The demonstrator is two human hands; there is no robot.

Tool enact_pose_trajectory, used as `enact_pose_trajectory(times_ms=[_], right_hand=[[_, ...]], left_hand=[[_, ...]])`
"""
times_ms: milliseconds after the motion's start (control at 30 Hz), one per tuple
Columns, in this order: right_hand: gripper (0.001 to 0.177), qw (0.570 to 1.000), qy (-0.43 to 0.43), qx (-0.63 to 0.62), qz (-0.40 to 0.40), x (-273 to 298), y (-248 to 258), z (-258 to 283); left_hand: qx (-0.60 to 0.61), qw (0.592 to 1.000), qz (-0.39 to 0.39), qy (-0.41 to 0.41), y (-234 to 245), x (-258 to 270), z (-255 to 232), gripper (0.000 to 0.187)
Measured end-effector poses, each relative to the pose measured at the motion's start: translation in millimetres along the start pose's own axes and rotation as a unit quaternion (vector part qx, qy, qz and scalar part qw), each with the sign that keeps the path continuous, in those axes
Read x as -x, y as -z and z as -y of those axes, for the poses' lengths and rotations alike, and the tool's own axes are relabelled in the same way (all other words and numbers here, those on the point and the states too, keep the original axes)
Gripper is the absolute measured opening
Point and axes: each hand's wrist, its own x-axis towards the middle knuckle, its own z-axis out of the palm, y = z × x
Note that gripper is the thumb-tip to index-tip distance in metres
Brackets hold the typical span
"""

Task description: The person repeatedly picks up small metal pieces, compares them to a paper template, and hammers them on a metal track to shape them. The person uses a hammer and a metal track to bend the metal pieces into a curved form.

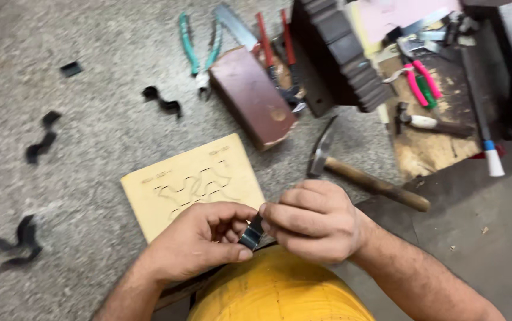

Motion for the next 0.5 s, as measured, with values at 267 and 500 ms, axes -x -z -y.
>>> enact_pose_trajectory(times_ms=[267, 500], right_hand=[[0.032, 0.891, -0.426, 0.156, -0.029, 139, 50, -17], [0.04, 0.797, -0.573, 0.081, 0.175, 250, 48, -5]], left_hand=[[-0.018, 0.987, -0.131, -0.095, -59, -92, 3, 0.053], [-0.081, 0.926, -0.246, -0.275, -97, -182, -9, 0.049]])
